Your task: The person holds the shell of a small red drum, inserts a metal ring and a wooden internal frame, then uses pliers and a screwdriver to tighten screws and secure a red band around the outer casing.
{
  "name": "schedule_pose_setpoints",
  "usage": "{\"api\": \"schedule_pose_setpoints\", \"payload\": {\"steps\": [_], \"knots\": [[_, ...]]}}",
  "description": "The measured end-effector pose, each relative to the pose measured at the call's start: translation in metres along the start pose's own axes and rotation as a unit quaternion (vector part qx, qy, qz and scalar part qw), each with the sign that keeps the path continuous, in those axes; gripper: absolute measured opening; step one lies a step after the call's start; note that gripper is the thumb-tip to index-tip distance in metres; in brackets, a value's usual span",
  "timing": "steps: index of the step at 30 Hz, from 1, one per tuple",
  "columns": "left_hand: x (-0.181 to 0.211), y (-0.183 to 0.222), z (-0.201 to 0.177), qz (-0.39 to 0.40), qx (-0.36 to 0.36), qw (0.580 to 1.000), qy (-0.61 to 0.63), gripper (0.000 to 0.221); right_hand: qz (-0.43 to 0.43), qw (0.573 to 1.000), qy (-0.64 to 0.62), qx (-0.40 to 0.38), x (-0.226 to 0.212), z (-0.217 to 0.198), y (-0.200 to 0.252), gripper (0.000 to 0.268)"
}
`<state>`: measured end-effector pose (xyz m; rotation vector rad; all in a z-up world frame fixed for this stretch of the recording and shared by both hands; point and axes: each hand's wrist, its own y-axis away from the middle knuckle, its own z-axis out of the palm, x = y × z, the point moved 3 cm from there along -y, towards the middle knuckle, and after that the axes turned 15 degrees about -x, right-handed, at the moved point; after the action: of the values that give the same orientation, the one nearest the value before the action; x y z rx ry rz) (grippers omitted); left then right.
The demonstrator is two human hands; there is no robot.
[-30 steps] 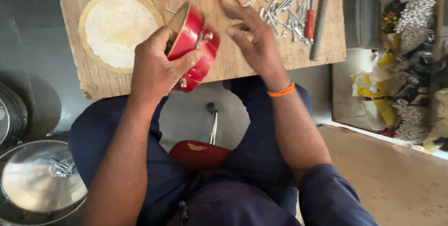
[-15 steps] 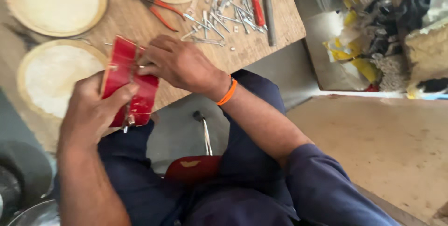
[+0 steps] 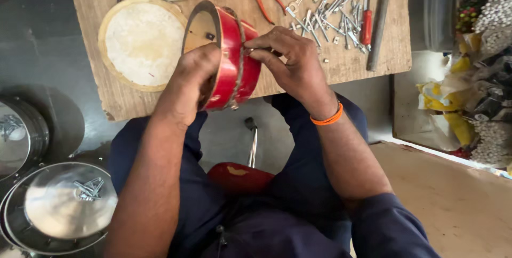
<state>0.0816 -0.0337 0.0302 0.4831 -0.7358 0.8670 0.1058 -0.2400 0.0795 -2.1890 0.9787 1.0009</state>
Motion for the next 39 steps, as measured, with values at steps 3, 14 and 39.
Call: {"api": "schedule_pose_setpoints", "payload": {"steps": [3, 14, 39], "knots": [[-0.019, -0.012, -0.014, 0.049, 0.125, 0.969, 0.206, 0.020, -0.005, 1.000, 0.012, 0.023, -0.005, 0.003, 0.000, 0.017], [-0.054, -0.024, 0.004, 0.123, 0.066, 0.982, 0.125, 0.021, 0.135, 0.990, 0.008, 0.032, -0.015, -0.002, 0.014, 0.010], [-0.104, -0.057, 0.006, 0.202, -0.092, 0.953, 0.207, 0.026, 0.261, 0.927, 0.267, -0.033, -0.055, -0.005, -0.015, 0.019]]}}
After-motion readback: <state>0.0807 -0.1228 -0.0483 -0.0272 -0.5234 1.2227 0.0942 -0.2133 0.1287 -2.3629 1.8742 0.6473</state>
